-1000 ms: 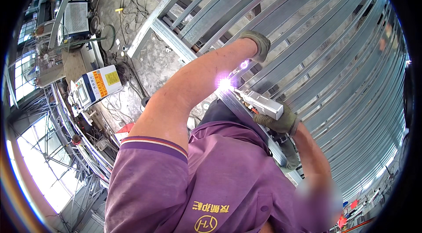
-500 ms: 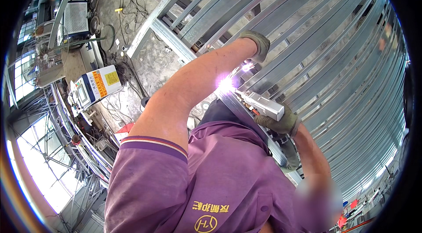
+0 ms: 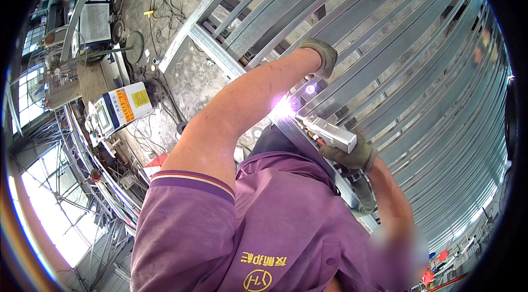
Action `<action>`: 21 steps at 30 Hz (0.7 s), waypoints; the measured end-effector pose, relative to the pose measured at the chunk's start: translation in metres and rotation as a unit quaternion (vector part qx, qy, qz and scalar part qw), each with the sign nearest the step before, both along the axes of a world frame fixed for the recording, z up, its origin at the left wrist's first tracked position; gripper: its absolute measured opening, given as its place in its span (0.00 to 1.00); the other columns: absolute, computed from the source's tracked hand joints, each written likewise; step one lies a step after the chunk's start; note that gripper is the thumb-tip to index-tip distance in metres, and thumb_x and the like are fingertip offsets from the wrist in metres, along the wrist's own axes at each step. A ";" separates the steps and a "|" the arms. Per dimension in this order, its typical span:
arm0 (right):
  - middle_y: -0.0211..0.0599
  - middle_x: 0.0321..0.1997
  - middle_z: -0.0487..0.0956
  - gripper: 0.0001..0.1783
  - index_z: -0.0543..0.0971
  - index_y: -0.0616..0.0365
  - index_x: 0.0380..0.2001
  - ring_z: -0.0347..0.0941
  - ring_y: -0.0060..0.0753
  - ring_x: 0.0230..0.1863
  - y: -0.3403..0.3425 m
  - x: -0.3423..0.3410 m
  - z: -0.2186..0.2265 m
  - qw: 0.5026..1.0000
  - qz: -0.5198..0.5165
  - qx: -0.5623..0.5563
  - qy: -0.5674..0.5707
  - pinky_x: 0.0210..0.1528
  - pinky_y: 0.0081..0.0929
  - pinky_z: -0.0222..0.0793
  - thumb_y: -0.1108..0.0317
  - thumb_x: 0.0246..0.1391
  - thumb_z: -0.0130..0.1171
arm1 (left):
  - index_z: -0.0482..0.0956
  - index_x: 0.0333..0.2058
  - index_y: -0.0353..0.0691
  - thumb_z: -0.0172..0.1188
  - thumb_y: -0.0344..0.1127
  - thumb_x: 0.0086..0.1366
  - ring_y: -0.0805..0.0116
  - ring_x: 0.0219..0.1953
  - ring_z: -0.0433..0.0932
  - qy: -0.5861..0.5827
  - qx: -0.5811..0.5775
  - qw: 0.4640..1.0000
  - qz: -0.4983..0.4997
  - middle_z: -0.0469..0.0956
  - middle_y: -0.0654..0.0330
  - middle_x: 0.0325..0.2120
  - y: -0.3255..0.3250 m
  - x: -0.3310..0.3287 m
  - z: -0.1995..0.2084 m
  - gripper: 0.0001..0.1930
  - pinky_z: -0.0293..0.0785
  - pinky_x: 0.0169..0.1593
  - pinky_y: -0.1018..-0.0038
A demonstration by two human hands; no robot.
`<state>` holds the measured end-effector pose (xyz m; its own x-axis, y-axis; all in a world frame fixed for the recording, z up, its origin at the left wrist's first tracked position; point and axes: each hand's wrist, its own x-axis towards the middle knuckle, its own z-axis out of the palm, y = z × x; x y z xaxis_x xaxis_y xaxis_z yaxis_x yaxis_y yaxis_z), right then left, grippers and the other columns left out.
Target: The person welds a large metal frame using a handheld welding tool. They move along the frame, applying welds at multiple joints while wearing gloves. Another worker is visible in the background performing similar tasks.
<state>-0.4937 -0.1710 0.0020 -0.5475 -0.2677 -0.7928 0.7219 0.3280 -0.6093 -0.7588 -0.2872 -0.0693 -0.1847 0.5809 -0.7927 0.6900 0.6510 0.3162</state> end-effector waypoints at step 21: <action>0.46 0.54 0.90 0.40 0.86 0.48 0.60 0.88 0.46 0.53 -0.024 0.166 -0.077 0.963 -0.011 0.138 0.230 0.59 0.38 0.81 0.27 0.60 0.69 | 0.93 0.43 0.36 0.63 0.48 0.71 0.58 0.42 0.92 0.025 -0.060 0.997 -0.038 0.93 0.53 0.36 0.002 0.024 -0.011 0.20 0.84 0.53 0.56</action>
